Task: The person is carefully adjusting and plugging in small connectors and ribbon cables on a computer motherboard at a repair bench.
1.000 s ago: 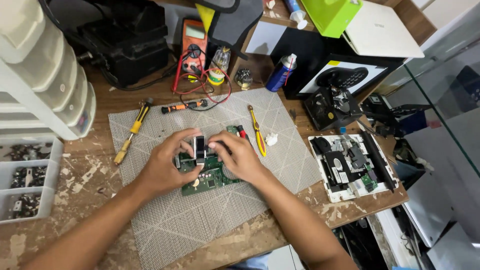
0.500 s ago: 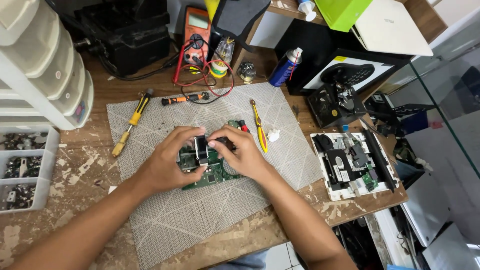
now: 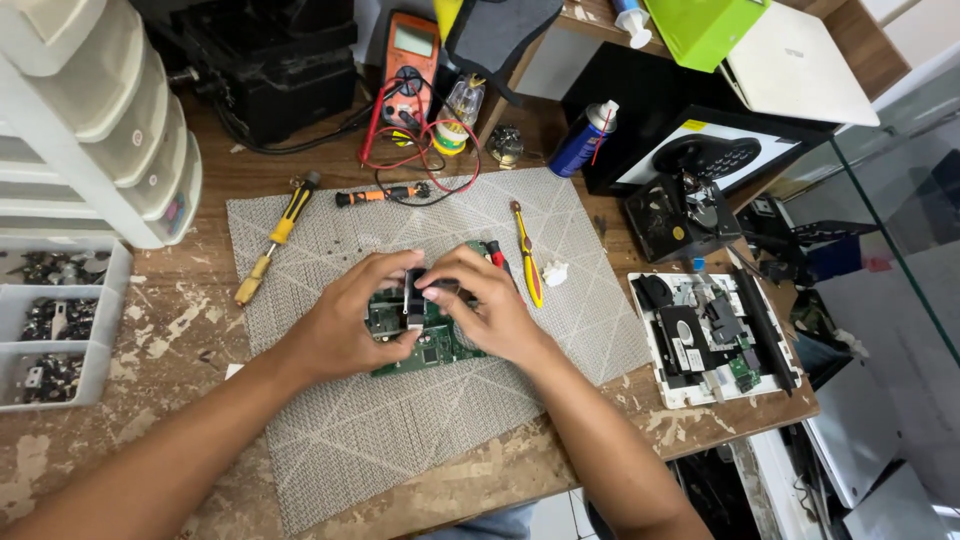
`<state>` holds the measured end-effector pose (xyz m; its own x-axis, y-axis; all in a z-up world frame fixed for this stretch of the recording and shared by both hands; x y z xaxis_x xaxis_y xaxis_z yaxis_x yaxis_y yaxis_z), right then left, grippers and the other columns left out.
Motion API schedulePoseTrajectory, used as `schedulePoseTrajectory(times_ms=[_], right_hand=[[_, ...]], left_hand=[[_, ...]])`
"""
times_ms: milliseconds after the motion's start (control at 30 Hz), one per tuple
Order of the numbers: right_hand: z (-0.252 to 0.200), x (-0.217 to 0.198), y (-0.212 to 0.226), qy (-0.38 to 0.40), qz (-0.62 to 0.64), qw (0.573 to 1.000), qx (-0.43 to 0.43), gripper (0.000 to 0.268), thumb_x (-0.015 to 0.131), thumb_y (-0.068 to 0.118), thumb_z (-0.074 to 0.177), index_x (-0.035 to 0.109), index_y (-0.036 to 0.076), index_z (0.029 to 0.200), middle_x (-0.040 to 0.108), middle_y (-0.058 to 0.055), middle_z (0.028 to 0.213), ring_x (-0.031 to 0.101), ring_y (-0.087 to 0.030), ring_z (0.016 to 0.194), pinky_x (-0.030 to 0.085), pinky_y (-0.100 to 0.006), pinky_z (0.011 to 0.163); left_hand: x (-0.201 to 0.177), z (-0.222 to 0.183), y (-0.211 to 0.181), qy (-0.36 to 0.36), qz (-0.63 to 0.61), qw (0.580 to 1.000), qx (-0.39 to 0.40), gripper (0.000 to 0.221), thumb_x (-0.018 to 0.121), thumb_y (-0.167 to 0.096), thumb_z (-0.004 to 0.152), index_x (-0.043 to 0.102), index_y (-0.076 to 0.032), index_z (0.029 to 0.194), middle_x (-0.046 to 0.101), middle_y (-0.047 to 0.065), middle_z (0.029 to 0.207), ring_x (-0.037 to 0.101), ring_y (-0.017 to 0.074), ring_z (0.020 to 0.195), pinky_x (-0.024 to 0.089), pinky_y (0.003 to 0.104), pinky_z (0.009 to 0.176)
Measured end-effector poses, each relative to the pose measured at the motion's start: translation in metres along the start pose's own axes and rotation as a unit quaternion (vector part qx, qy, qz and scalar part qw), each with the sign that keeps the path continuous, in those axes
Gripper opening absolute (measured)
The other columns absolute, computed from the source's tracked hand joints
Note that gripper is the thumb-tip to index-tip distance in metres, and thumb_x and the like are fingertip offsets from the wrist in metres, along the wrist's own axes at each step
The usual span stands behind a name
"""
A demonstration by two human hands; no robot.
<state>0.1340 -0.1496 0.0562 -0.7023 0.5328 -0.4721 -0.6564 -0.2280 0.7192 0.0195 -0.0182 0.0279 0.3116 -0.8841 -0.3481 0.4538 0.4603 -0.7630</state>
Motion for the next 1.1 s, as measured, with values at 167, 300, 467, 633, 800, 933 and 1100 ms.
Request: schedulePoseTrajectory(times_ms=[167, 300, 467, 633, 800, 933, 1100], right_hand=[[0.001, -0.003, 0.005, -0.03, -0.069, 0.997, -0.01, 0.009, 0.069, 0.004, 0.095, 0.075, 0.004, 0.102, 0.066, -0.013, 0.098, 0.069, -0.021, 0.064, 0.057, -0.032, 0.056], [0.0, -0.001, 0.001, -0.035, -0.083, 0.996, -0.019, 0.009, 0.07, 0.005, 0.094, 0.075, 0.005, 0.102, 0.07, -0.012, 0.098, 0.068, -0.025, 0.074, 0.057, -0.035, 0.065], [0.001, -0.002, 0.002, -0.011, -0.054, 0.998, -0.019, 0.009, 0.069, 0.0, 0.093, 0.074, 0.002, 0.1, 0.069, -0.015, 0.093, 0.067, -0.026, 0.074, 0.056, -0.036, 0.062], [0.001, 0.0, 0.004, 0.025, -0.023, 0.999, -0.007, 0.009, 0.065, -0.002, 0.094, 0.072, -0.001, 0.1, 0.067, -0.019, 0.089, 0.062, -0.026, 0.07, 0.052, -0.037, 0.06], [0.003, -0.001, 0.01, 0.063, -0.012, 0.998, -0.005, 0.008, 0.066, -0.001, 0.094, 0.073, -0.001, 0.098, 0.067, -0.016, 0.088, 0.059, -0.024, 0.069, 0.047, -0.034, 0.06], [0.004, -0.002, 0.011, 0.068, -0.01, 0.998, -0.004, 0.008, 0.066, -0.002, 0.093, 0.072, -0.002, 0.098, 0.067, -0.016, 0.087, 0.06, -0.024, 0.069, 0.047, -0.034, 0.061], [-0.008, 0.003, -0.014, 0.057, 0.03, 0.998, 0.013, 0.009, 0.065, 0.002, 0.095, 0.072, -0.002, 0.1, 0.066, -0.017, 0.088, 0.06, -0.021, 0.063, 0.047, -0.031, 0.055]], left_hand=[[-0.002, 0.002, -0.005, 0.009, -0.007, 1.0, 0.007, 0.086, 0.081, 0.003, 0.064, 0.044, 0.004, 0.142, 0.059, 0.029, 0.121, 0.062, 0.0483, 0.114, 0.056, 0.058, 0.096], [0.001, 0.0, 0.0, 0.022, -0.004, 1.0, -0.015, 0.091, 0.082, 0.002, 0.064, 0.041, 0.0, 0.146, 0.059, 0.028, 0.124, 0.062, 0.0456, 0.117, 0.054, 0.054, 0.101], [0.001, 0.0, 0.002, 0.006, -0.001, 1.0, -0.013, 0.09, 0.085, 0.0, 0.064, 0.043, 0.003, 0.143, 0.06, 0.029, 0.12, 0.063, 0.0478, 0.114, 0.055, 0.055, 0.098], [0.0, 0.001, 0.003, -0.004, -0.003, 1.0, -0.02, 0.09, 0.086, -0.003, 0.064, 0.043, 0.006, 0.142, 0.061, 0.031, 0.118, 0.063, 0.0495, 0.112, 0.055, 0.055, 0.098], [-0.002, 0.004, -0.001, -0.016, -0.012, 0.999, -0.038, 0.092, 0.088, -0.001, 0.061, 0.045, 0.008, 0.141, 0.062, 0.034, 0.115, 0.064, 0.0515, 0.11, 0.055, 0.054, 0.096], [-0.002, 0.004, -0.001, -0.022, -0.019, 0.999, -0.041, 0.093, 0.089, -0.001, 0.06, 0.045, 0.005, 0.142, 0.063, 0.032, 0.114, 0.065, 0.0498, 0.109, 0.056, 0.052, 0.096], [-0.004, 0.003, 0.0, -0.037, -0.025, 0.998, -0.039, 0.091, 0.088, 0.0, 0.061, 0.045, 0.007, 0.141, 0.062, 0.032, 0.116, 0.064, 0.0495, 0.111, 0.055, 0.053, 0.097]])
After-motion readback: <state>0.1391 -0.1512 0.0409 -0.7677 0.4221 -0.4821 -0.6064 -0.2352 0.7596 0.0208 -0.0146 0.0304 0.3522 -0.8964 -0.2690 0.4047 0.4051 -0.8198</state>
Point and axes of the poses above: each hand's wrist, its own z-axis towards the middle knuckle, its own x-axis out of the palm, y = z × x, the point moved 4 cm from there along z, towards the middle knuckle
